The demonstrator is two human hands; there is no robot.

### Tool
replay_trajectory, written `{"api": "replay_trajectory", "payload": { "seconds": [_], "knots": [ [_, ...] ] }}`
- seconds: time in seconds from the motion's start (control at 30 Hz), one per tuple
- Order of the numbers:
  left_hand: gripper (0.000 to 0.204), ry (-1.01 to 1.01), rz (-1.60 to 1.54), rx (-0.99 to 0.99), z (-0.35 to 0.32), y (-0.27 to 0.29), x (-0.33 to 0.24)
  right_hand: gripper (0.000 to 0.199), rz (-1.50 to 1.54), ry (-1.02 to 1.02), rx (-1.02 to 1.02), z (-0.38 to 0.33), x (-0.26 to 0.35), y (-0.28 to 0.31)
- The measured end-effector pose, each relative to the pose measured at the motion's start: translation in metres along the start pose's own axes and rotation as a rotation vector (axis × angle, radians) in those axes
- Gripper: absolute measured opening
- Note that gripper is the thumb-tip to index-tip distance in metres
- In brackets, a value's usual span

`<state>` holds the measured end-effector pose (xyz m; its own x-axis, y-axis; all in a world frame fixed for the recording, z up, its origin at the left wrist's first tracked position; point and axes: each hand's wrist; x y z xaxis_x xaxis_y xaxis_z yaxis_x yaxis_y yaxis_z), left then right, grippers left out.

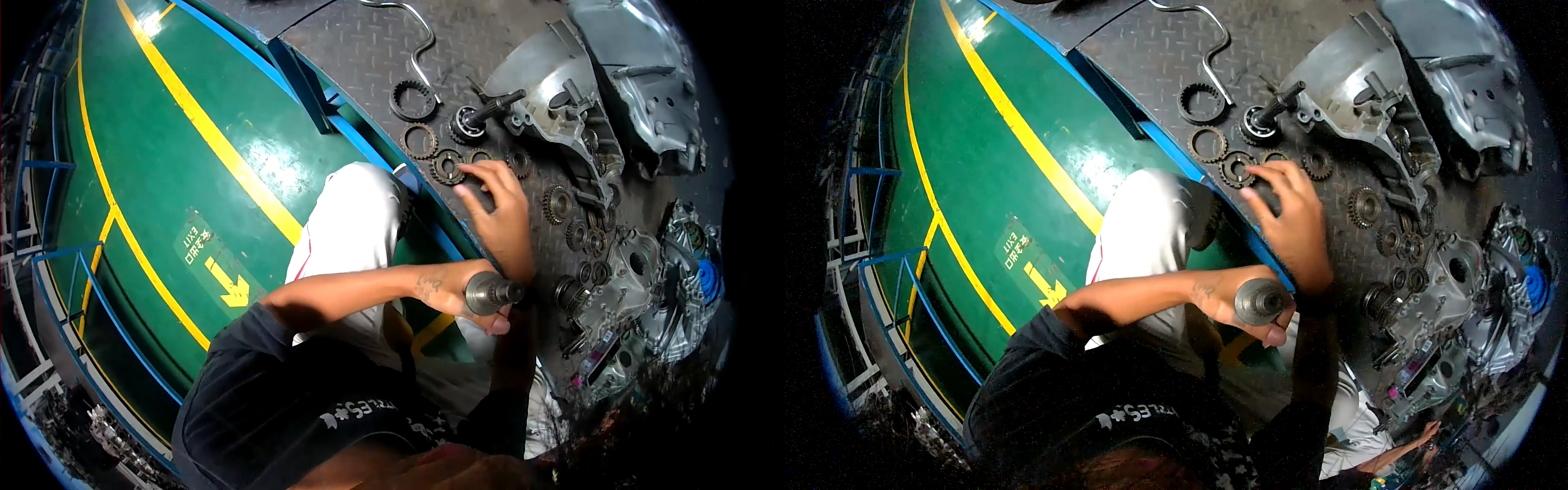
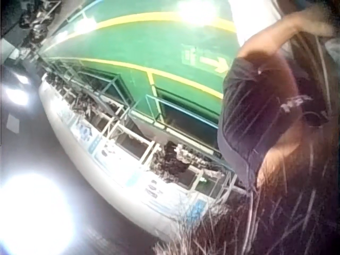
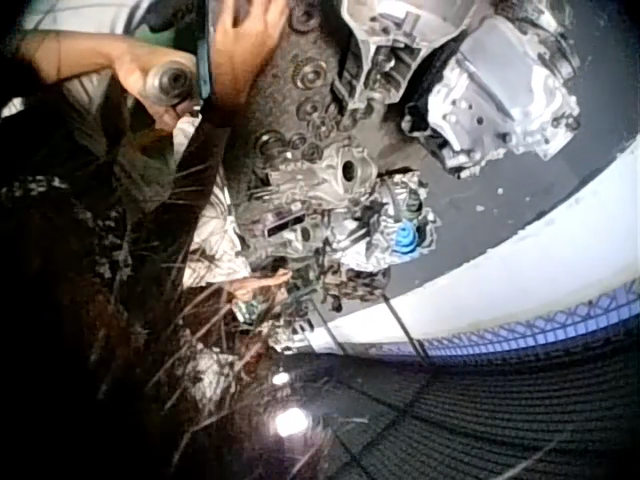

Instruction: The person assembles internal transmission components by sliding several metal gears and bearings onto a main shaft by hand. The person holds the shaft upright, picks up individual gears from the workbench, and slides them down the shaft one by one.

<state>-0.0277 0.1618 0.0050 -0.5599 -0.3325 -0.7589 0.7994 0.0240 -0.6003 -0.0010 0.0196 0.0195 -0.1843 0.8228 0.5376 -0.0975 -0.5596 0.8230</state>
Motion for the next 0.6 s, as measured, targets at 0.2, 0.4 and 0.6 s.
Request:
{"api": "replay_trajectory", "payload": {
  "seconds": [0.2,0.4,0.6],
  "knots": [
    [0.024,0.0,-0.035,-0.002,-0.003,0.002,-0.008,0.024,-0.248,0.093,-0.047,-0.001,-0.002,-0.029],
    [0.022,-0.022,-0.016,-0.008,-0.006,0.005,-0.002,0.023,-0.311,0.087,-0.095,-0.005,-0.005,-0.037],
    [0.024,0.048,-0.071,-0.024,-0.002,0.003,0.001,0.028,-0.243,-0.004,-0.163,-0.018,-0.009,-0.04]
  ]
}}
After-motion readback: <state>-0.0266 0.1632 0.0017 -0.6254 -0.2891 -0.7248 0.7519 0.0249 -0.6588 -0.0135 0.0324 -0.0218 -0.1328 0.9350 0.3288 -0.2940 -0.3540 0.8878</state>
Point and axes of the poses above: each hand's wrist, its own z-axis towards the middle knuckle, its own y-axis out of the back of the hand, x = y × z, and after that the axes turned 9 degrees about -z, right-handed
